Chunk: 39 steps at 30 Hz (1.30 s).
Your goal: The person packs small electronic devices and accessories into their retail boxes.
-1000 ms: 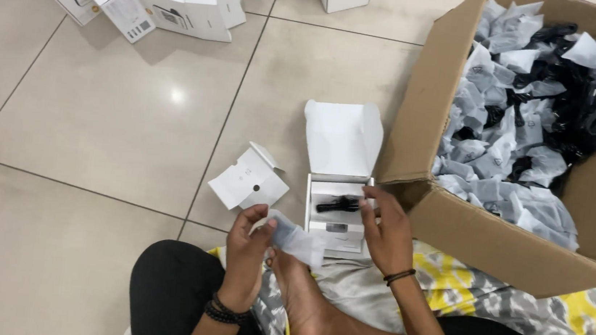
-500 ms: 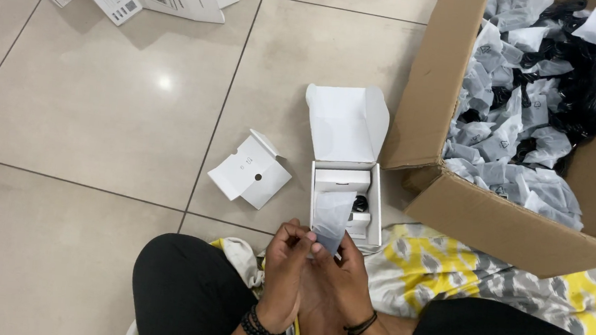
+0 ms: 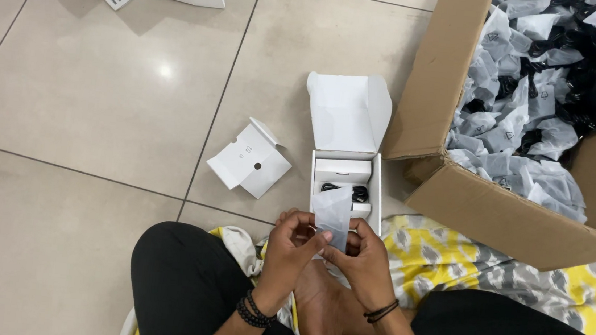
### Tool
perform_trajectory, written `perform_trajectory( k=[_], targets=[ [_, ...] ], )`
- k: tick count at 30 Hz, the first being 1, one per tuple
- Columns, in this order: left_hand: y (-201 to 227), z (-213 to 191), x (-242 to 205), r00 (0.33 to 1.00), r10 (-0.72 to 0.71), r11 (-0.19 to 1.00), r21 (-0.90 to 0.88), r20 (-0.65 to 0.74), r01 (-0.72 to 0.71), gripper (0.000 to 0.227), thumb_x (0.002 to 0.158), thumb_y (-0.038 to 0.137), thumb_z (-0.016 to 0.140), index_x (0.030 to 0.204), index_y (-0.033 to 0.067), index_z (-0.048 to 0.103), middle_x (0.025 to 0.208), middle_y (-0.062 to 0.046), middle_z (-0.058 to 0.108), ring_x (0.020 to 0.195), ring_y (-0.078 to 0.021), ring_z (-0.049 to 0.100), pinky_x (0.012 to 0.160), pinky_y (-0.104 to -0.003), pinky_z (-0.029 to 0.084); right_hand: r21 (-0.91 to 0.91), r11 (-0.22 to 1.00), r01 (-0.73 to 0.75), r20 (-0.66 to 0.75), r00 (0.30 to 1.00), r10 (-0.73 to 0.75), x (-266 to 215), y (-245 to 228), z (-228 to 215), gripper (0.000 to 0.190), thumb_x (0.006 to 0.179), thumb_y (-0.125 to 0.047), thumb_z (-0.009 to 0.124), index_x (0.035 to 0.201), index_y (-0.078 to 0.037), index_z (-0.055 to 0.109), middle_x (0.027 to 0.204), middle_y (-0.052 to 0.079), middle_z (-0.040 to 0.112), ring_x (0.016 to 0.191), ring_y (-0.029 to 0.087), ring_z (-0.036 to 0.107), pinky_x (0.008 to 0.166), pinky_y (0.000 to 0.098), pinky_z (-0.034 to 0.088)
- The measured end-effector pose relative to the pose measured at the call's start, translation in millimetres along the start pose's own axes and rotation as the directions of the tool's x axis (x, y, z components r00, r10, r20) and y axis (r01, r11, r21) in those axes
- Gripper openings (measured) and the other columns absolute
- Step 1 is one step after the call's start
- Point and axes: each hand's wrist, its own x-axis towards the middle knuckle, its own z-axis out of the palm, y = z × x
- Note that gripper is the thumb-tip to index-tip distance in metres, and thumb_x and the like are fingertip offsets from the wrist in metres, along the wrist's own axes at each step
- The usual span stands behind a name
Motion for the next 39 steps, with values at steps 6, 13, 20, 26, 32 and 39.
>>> perform_trajectory(
  k=[6, 13, 20, 26, 32, 39],
  targets=[
    [3, -1, 2, 0.996, -0.064, 0.995, -0.079, 0.056, 0.069, 0.030, 0.091, 0.014, 0.074, 0.115, -0.0018, 0.068, 0.099, -0.004, 0.071, 0.094, -0.0104, 0.067, 0.085, -0.026, 0.054, -0.012, 0.990, 0.139, 0.089, 0.987, -0.138, -1, -5, -5, 0.043, 0.080, 0.001, 0.080, 0.119, 0.001, 0.060, 0.108, 0.007, 0.073, 0.099, 0.010, 0.068, 0.087, 0.0289, 0.059],
    [2, -3, 4, 0.999, -0.003, 0.993, -0.117, -0.034, -0.001, 0.026, 0.094, 0.011, 0.068, 0.118, 0.0020, 0.065, 0.108, -0.005, 0.069, 0.101, -0.0133, 0.064, 0.090, -0.030, 0.051, 0.163, 0.987, -0.001, 0.094, 0.995, -0.015, 2, -6, -12, 0.033, 0.090, -0.007, 0.072, 0.121, 0.001, 0.064, 0.103, 0.005, 0.074, 0.094, 0.012, 0.070, 0.082, 0.0323, 0.061],
    [68, 0, -6, 0.644, 0.698, 0.311, 0.678, 0.313, -0.666, 0.031, 0.100, 0.013, 0.065, 0.131, 0.0048, 0.061, 0.127, -0.016, 0.067, 0.121, -0.0354, 0.061, 0.106, -0.043, 0.045, 0.103, 0.994, 0.039, 0.075, 0.996, -0.047, 1, -5, -9, 0.066, 0.082, 0.003, 0.077, 0.140, -0.007, 0.047, 0.089, 0.008, 0.072, 0.085, 0.013, 0.068, 0.079, 0.0280, 0.057],
    [26, -14, 4, 0.987, 0.049, 0.937, 0.336, 0.156, -0.099, 0.040, 0.100, 0.024, 0.056, 0.138, 0.0119, 0.062, 0.114, -0.017, 0.067, 0.105, -0.0295, 0.067, 0.094, -0.036, 0.052, 0.098, 0.995, 0.031, 0.082, 0.996, -0.039, 10, 5, -10, 0.045, 0.086, -0.003, 0.074, 0.129, 0.001, 0.059, 0.095, 0.003, 0.068, 0.089, 0.010, 0.068, 0.080, 0.0279, 0.062],
    [8, -14, 21, 0.832, 0.533, 0.469, 0.764, 0.156, -0.443, 0.040, 0.095, 0.016, 0.065, 0.134, 0.0060, 0.060, 0.136, -0.016, 0.062, 0.127, -0.0365, 0.057, 0.105, -0.046, 0.049, 0.123, 0.980, -0.156, -0.073, 0.984, 0.165, 45, -18, -18, 0.024, 0.092, -0.014, 0.069, 0.107, 0.004, 0.064, 0.091, 0.006, 0.074, 0.079, 0.015, 0.074, 0.072, 0.0281, 0.060],
    [-20, -4, 39, 0.855, 0.472, 0.375, 0.829, 0.215, -0.416, 0.059, 0.087, 0.011, 0.067, 0.142, 0.0030, 0.048, 0.155, -0.027, 0.037, 0.134, -0.0461, 0.045, 0.107, -0.050, 0.044, -0.056, 0.979, -0.196, -0.127, 0.974, 0.188, 98, -6, -32, 0.026, 0.094, -0.019, 0.073, 0.093, 0.007, 0.071, 0.084, 0.010, 0.067, 0.072, 0.018, 0.072, 0.061, 0.0269, 0.061]
  ],
)
